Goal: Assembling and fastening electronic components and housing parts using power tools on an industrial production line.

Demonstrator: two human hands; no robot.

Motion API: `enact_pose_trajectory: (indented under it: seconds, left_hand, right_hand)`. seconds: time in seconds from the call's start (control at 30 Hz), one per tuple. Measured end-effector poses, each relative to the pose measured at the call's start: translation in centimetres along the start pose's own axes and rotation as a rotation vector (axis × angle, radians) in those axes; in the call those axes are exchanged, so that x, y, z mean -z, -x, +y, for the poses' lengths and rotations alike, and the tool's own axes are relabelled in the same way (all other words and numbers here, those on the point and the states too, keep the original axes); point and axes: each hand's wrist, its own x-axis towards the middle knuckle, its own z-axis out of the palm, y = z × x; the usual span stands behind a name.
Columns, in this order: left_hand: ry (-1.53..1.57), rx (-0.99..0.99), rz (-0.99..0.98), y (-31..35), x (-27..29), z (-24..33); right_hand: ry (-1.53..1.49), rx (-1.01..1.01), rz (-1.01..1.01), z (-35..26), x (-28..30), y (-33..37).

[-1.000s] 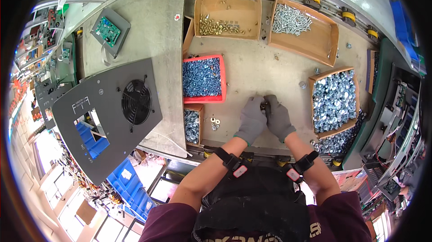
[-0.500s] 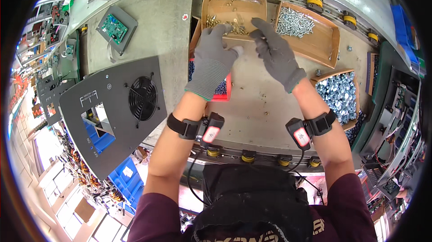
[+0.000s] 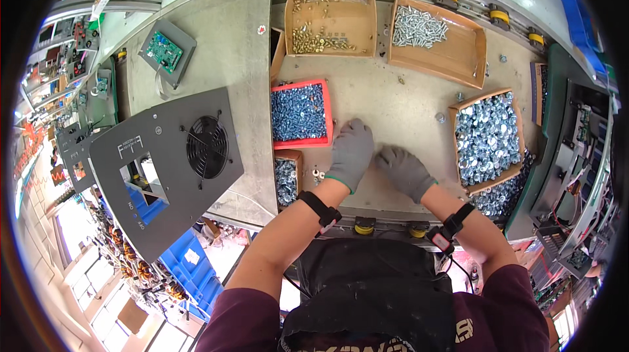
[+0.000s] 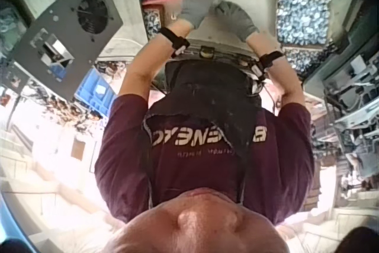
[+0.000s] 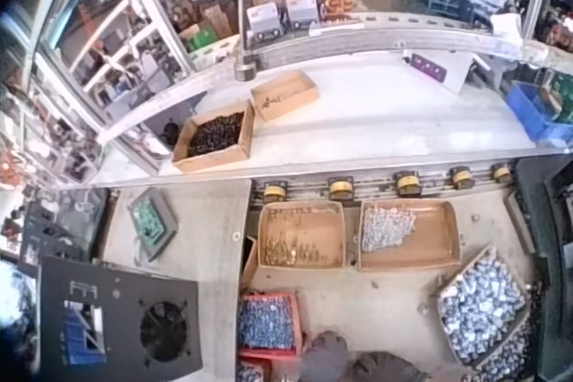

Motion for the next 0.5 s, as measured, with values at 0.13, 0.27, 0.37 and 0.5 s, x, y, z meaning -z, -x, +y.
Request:
enact_pose_trajectory:
  seconds: [0.13, 0.27, 0.37, 0.5]
  left_hand:
    - [0.066, 0.015, 0.010, 0.2, 1.7, -0.5]
    - [0.297, 0.040, 0.203, -0.9, 5.8, -2.7]
    - [0.446, 0.223, 0.549, -3.5, 8.4, -7.0]
    - [0.088, 0.267, 0.276, -7.2, 8.9, -9.1]
  right_hand:
    - [0.093, -0.017, 0.007, -0.7, -0.4, 0.6]
    - [0.102, -0.240, 0.008, 0.0, -0.3, -1.2]
    - [0.128, -0.249, -0.012, 1.0, 0.4, -3.0]
    - [0.107, -0.228, 0.002, 2.4, 2.0, -5.3]
